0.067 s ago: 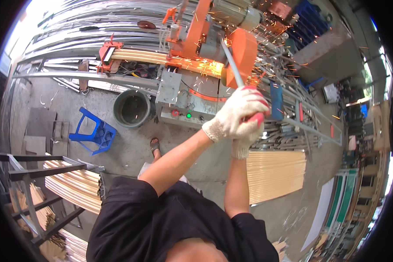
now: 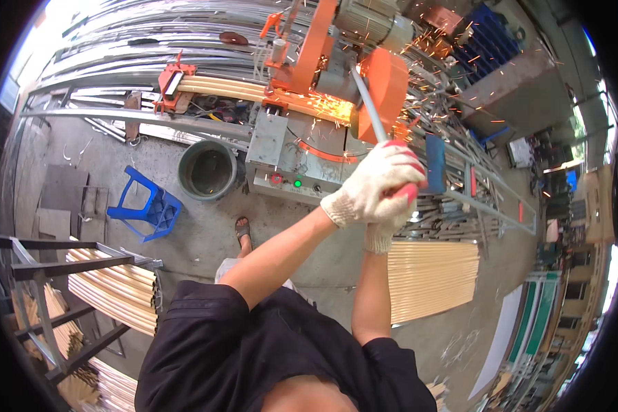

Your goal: The person places a bundle of metal pipes into a chop saw, pulls the lever to cut through them while wearing gloves, and then removes the cut pieces and places them on a rack.

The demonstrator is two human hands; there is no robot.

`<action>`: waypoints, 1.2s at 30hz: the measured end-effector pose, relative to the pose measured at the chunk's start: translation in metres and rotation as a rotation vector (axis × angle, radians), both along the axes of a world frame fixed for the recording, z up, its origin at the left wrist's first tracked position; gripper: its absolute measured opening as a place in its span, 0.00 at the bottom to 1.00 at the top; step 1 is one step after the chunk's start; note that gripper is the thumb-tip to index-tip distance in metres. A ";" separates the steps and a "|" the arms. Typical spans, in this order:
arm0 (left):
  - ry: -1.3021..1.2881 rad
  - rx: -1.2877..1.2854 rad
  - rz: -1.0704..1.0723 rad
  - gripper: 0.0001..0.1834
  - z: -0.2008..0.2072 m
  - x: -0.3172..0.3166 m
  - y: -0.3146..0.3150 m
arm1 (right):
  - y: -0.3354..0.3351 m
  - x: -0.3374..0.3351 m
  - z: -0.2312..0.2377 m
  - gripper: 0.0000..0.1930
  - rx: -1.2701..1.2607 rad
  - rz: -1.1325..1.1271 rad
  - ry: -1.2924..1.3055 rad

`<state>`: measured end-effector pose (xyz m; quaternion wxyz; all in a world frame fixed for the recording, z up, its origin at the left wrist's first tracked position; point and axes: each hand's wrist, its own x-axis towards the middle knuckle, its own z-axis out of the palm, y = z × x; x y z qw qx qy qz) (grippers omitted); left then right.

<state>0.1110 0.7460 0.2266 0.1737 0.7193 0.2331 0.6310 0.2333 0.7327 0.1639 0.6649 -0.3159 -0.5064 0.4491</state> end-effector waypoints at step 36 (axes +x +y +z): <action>0.058 -0.024 -0.007 0.16 -0.024 -0.007 -0.012 | -0.015 0.009 -0.068 0.26 -0.054 0.199 0.303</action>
